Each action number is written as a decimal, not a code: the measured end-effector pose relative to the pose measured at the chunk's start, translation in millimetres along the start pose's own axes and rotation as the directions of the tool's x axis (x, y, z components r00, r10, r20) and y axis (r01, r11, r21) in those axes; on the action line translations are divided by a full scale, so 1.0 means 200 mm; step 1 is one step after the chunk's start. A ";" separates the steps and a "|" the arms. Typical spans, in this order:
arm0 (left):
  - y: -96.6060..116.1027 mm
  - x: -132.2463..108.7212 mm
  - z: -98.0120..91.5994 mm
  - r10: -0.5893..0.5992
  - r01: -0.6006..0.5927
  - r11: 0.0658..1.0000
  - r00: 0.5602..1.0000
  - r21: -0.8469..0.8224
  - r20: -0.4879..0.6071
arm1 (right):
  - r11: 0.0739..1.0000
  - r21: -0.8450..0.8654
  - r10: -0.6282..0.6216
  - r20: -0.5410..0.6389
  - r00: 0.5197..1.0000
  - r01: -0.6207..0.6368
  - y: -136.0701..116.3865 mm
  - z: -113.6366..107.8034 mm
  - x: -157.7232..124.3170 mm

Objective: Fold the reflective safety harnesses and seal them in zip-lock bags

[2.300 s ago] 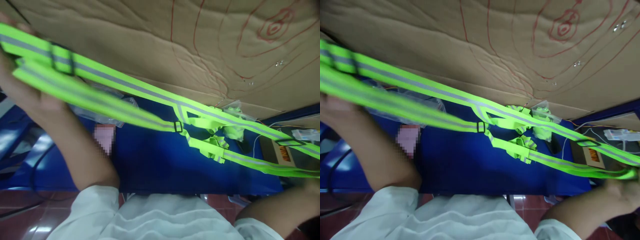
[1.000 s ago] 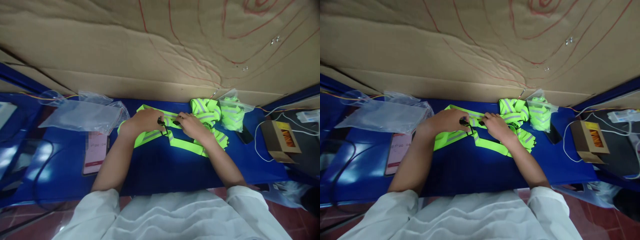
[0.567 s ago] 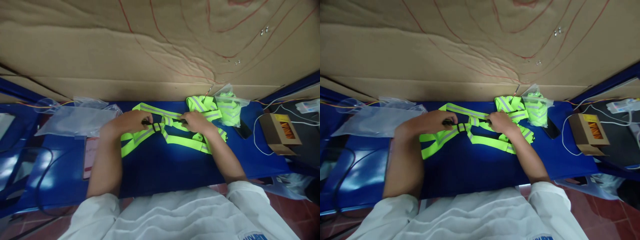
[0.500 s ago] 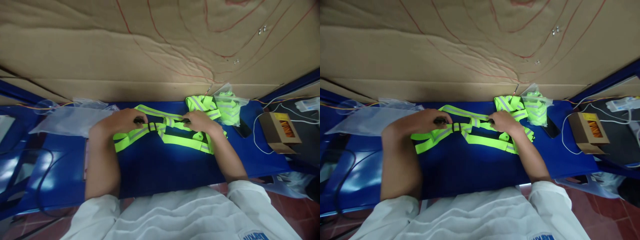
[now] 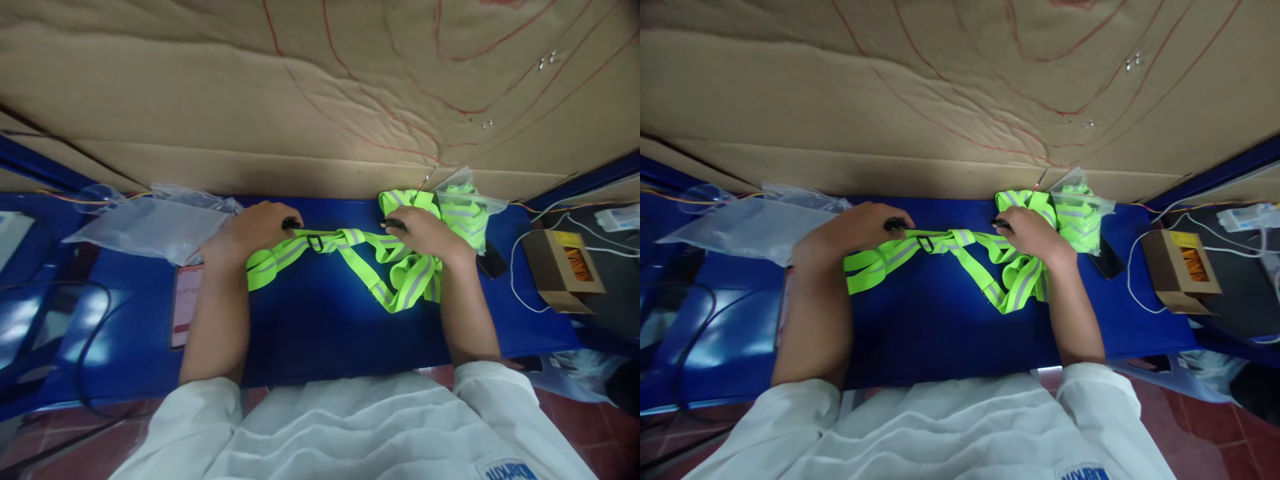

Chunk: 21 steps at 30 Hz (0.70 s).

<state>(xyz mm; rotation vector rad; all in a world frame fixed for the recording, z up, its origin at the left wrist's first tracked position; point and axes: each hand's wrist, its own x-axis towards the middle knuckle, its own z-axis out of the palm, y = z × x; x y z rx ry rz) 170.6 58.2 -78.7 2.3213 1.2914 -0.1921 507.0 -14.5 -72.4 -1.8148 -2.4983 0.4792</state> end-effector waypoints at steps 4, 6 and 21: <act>0.12 0.02 0.05 0.123 -0.131 0.991 0.976 -0.034 -0.180 | 0.993 0.049 -0.096 -0.123 0.988 0.103 -0.05 -0.01 -0.01; 0.21 0.01 0.08 0.195 -0.205 0.978 0.965 -0.041 -0.177 | 0.992 0.011 -0.122 -0.068 0.990 0.123 -0.11 -0.02 -0.04; -0.06 0.11 0.03 0.392 -0.278 0.867 0.893 -0.414 0.221 | 0.985 -0.136 -0.048 0.386 0.921 0.109 -0.37 0.24 -0.15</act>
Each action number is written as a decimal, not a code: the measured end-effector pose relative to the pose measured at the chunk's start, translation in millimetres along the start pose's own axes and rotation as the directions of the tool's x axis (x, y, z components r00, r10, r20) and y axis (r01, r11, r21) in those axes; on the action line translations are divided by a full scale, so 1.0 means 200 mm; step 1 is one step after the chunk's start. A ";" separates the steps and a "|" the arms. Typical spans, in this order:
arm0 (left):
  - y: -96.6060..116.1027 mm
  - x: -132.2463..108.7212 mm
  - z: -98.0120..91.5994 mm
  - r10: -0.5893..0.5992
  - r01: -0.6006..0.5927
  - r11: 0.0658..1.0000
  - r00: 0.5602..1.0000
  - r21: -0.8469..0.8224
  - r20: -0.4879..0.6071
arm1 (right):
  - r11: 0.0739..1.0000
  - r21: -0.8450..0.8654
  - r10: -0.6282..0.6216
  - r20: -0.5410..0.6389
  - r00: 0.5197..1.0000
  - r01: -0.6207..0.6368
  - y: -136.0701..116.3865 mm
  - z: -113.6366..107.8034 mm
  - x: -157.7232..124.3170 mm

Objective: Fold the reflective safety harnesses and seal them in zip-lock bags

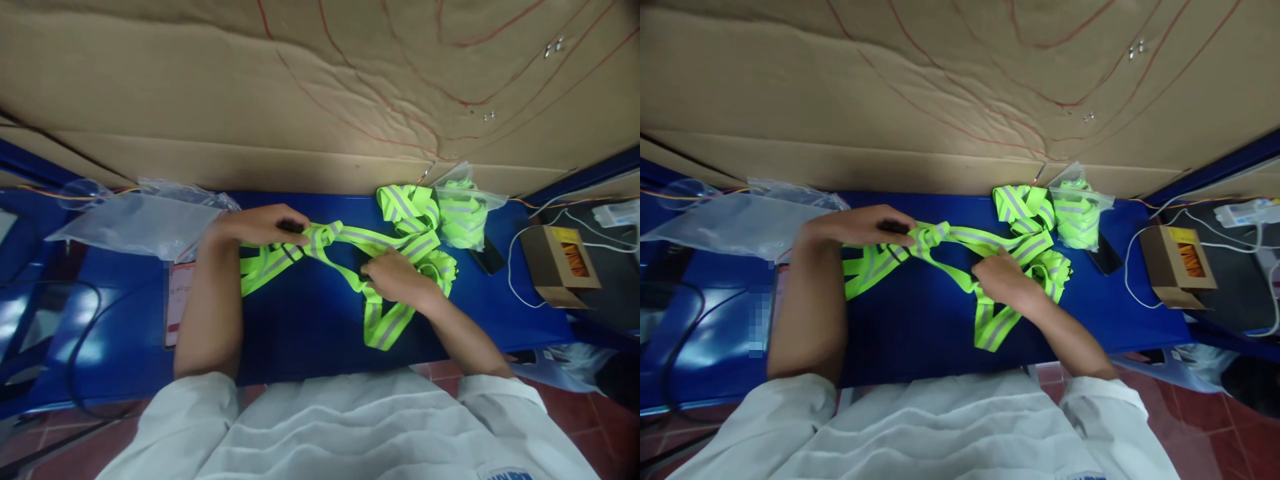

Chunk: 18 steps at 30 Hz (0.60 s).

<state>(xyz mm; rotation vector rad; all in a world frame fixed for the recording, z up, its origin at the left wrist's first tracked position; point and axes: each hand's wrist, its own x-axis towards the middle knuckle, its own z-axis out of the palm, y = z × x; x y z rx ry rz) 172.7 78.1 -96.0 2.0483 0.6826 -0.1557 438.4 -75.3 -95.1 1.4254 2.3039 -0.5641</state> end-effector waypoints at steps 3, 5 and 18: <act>0.02 -0.08 -0.03 -0.027 0.027 1.000 0.998 -0.002 -0.048 | 0.998 0.050 -0.033 -0.003 0.999 0.033 0.07 0.01 -0.13; 0.05 -0.09 -0.02 -0.004 0.003 1.000 0.999 -0.018 -0.052 | 0.993 0.085 -0.080 -0.060 0.995 0.085 0.10 -0.02 -0.20; 0.29 -0.06 0.06 0.144 -0.142 0.987 0.990 -0.078 0.009 | 0.675 0.390 -0.409 -0.508 0.758 0.626 0.09 -0.33 -0.05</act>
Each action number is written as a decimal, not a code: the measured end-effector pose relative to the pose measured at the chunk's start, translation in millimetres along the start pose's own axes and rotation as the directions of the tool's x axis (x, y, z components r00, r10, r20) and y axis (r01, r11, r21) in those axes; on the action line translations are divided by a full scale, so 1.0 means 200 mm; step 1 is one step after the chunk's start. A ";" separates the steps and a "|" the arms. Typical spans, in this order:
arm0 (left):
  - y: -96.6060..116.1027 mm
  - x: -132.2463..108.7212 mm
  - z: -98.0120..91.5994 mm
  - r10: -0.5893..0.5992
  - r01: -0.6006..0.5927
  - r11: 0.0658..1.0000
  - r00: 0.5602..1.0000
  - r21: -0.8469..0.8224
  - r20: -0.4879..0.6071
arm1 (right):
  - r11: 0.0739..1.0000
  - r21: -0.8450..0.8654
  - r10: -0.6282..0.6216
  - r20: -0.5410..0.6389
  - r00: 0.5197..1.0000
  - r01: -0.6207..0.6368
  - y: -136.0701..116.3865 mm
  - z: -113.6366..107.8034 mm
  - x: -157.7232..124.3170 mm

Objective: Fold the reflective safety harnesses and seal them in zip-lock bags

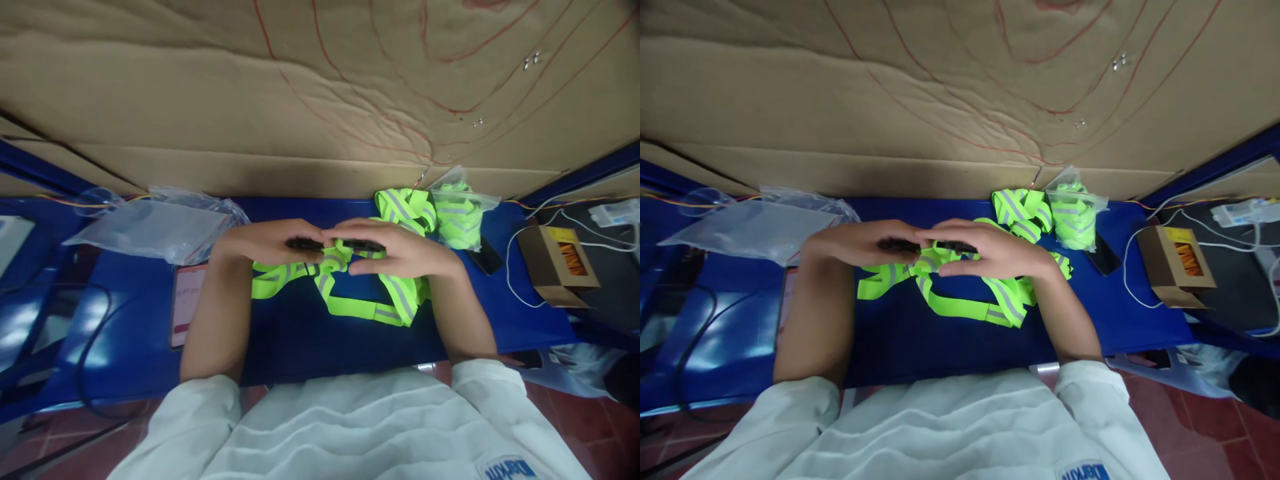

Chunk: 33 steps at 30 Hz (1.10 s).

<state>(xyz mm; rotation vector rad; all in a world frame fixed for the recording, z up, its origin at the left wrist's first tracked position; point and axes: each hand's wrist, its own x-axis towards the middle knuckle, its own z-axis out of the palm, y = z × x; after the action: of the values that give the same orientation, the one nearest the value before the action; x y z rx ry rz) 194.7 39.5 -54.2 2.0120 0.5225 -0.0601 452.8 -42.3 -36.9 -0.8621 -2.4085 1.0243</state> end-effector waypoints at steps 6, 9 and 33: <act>0.02 -0.12 -0.06 -0.061 0.061 0.998 0.998 -0.012 0.019 | 0.998 -0.005 0.066 -0.220 0.973 -0.069 0.07 -0.05 -0.03; -0.03 -0.19 -0.11 -0.154 0.160 0.986 0.982 0.046 -0.110 | 0.978 -0.023 0.182 -0.395 0.900 -0.208 0.08 -0.09 -0.09; 0.00 -0.42 -0.13 -0.268 0.400 0.909 0.779 0.120 -0.566 | 0.938 -0.031 0.150 -0.861 0.486 -0.344 0.12 -0.33 -0.39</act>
<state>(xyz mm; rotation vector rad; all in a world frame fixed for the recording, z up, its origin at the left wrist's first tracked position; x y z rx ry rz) 114.2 33.9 -19.8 2.1346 1.2957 0.2499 556.2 -47.4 -18.8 -1.4115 -1.5333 0.2538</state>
